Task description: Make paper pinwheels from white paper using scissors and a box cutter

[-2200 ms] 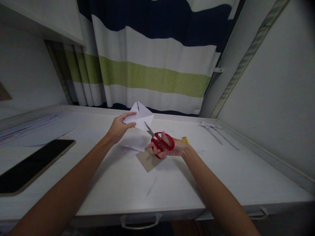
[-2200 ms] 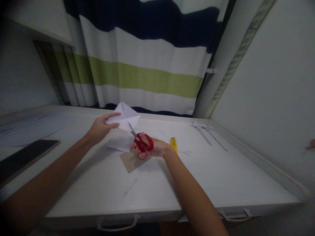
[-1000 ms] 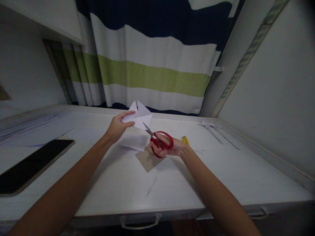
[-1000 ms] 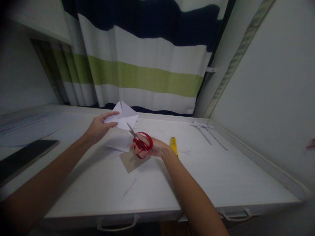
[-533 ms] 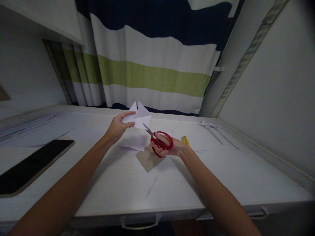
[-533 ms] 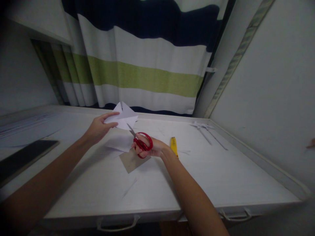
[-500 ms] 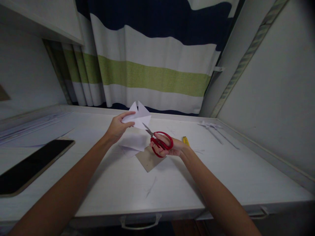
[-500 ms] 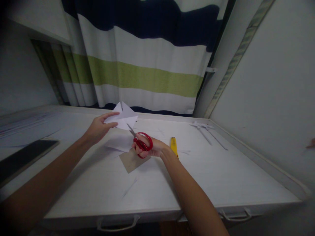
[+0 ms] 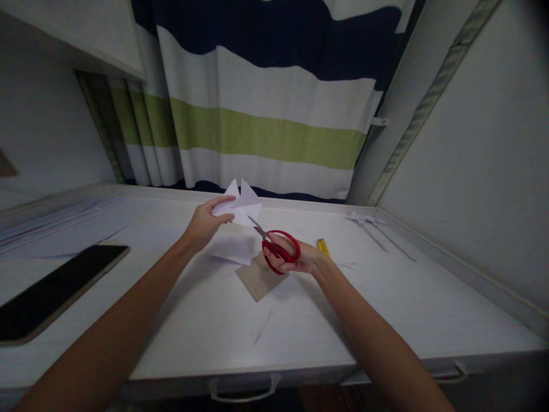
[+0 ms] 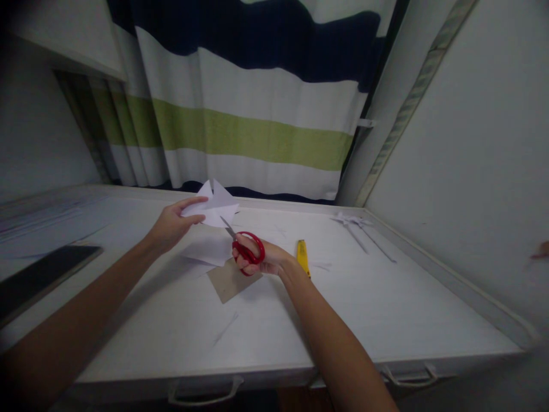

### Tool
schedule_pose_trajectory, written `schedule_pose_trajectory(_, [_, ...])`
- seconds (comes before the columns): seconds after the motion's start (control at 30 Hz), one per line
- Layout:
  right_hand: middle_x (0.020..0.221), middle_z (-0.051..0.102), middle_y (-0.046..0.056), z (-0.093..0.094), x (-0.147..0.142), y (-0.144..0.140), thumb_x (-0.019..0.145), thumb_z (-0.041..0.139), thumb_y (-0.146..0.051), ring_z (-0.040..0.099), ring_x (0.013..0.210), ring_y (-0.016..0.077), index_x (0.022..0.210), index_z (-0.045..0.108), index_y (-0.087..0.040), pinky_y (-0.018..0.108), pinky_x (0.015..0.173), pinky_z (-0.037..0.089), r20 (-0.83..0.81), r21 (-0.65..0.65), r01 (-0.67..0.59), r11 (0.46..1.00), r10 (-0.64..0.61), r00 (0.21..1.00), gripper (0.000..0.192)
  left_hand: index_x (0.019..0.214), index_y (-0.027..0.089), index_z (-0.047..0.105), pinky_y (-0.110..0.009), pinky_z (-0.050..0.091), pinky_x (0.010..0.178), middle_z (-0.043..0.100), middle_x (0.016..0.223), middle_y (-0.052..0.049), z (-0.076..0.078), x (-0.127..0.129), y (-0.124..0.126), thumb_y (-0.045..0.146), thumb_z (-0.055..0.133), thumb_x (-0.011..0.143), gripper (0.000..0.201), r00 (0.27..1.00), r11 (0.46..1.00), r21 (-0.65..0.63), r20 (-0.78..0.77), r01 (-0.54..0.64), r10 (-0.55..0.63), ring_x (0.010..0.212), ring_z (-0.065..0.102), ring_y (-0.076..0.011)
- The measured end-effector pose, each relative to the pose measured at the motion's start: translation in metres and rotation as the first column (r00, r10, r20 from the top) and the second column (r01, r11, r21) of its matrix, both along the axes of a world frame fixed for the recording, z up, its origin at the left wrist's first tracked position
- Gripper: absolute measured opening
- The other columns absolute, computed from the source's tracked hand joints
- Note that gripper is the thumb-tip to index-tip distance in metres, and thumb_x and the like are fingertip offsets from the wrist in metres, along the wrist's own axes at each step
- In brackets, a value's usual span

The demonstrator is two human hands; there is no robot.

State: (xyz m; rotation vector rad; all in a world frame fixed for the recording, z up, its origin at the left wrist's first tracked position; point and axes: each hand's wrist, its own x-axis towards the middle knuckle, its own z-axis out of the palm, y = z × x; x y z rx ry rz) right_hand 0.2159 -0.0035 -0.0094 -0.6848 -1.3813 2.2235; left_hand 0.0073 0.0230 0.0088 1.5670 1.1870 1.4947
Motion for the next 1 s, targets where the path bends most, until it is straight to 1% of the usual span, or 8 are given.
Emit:
schedule_pose_trajectory(0.2, [0.044,0.043,-0.003,0.003,-0.001,-0.001,0.086,0.031,-0.035,0.034,0.031,0.0021,0.067,0.045,-0.011,0.012,0.030,0.022,0.021,-0.003,0.007,1.000,-0.007,1.000,0.034,0.102,0.018,0.057,-0.017,0.036,0.052,0.058,0.081,0.000,-0.003,-0.001,0.003,0.017,0.063,0.055,0.047,1.000,1.000,0.024,0.017,0.019,-0.019,0.057,0.045,-0.0071])
schedule_pose_trajectory(0.37, [0.042,0.042,-0.004,0.005,-0.001,-0.003,0.085,0.033,-0.035,0.033,0.030,0.0022,0.066,0.043,-0.012,0.013,0.030,0.021,0.041,0.050,0.014,0.999,-0.016,0.999,0.031,0.102,0.017,0.057,-0.017,0.036,0.053,0.058,0.079,0.000,-0.004,-0.001,0.004,0.016,0.063,0.055,0.047,1.000,1.000,0.026,0.010,0.012,-0.013,0.057,0.045,-0.0070])
schedule_pose_trajectory(0.67, [0.044,0.041,-0.005,0.003,0.009,0.002,0.081,0.036,-0.046,0.032,0.031,0.0022,0.077,0.051,-0.010,0.016,0.033,0.020,0.111,0.187,-0.057,0.981,0.037,0.993,0.040,0.104,0.016,0.056,-0.019,0.038,0.050,0.060,0.082,-0.002,0.001,-0.005,0.001,0.016,0.059,0.056,0.048,0.985,0.990,0.052,-0.101,-0.134,0.139,0.052,0.046,-0.0077])
schedule_pose_trajectory(0.77, [0.050,0.046,-0.002,0.004,0.015,0.005,0.077,0.043,-0.045,0.037,0.037,0.0036,0.079,0.054,-0.008,0.018,0.036,0.025,0.266,0.309,-0.011,0.951,-0.075,0.961,0.039,0.104,0.016,0.057,-0.020,0.038,0.049,0.060,0.087,-0.004,-0.001,-0.009,0.004,0.017,0.057,0.057,0.047,0.959,0.975,0.100,-0.188,-0.198,0.214,0.051,0.046,-0.0079])
schedule_pose_trajectory(0.83, [0.051,0.047,-0.001,0.002,0.015,0.008,0.074,0.048,-0.043,0.038,0.039,0.0043,0.076,0.056,-0.008,0.019,0.039,0.027,0.425,0.470,0.045,0.881,-0.271,0.863,0.036,0.103,0.016,0.057,-0.021,0.039,0.049,0.060,0.090,-0.004,-0.002,-0.011,0.006,0.017,0.056,0.057,0.047,0.935,0.966,0.131,-0.252,-0.222,0.249,0.049,0.046,-0.0074])
schedule_pose_trajectory(0.9, [0.050,0.046,0.000,-0.001,0.014,0.011,0.072,0.051,-0.039,0.039,0.041,0.0057,0.070,0.057,-0.009,0.020,0.041,0.028,0.508,0.679,0.062,0.732,-0.529,0.680,0.031,0.103,0.016,0.057,-0.022,0.042,0.052,0.060,0.094,-0.004,-0.003,-0.012,0.007,0.017,0.055,0.057,0.046,0.920,0.963,0.156,-0.296,-0.219,0.257,0.050,0.047,-0.0077])
schedule_pose_trajectory(0.97, [0.054,0.050,0.002,-0.004,0.011,0.014,0.072,0.051,-0.033,0.043,0.048,0.0089,0.068,0.057,-0.010,0.022,0.047,0.031,0.468,0.822,0.040,0.568,-0.715,0.519,0.024,0.103,0.015,0.057,-0.024,0.044,0.056,0.059,0.098,-0.005,-0.003,-0.011,0.006,0.017,0.054,0.058,0.045,0.910,0.963,0.178,-0.328,-0.204,0.253,0.054,0.049,-0.0090])
schedule_pose_trajectory(1.0, [0.059,0.052,0.004,-0.006,0.009,0.015,0.073,0.051,-0.031,0.046,0.054,0.0111,0.069,0.057,-0.011,0.024,0.051,0.033,0.418,0.873,0.029,0.487,-0.778,0.469,0.021,0.103,0.015,0.057,-0.024,0.044,0.058,0.059,0.101,-0.005,-0.003,-0.011,0.005,0.017,0.053,0.059,0.045,0.905,0.963,0.190,-0.344,-0.193,0.250,0.057,0.051,-0.0099])
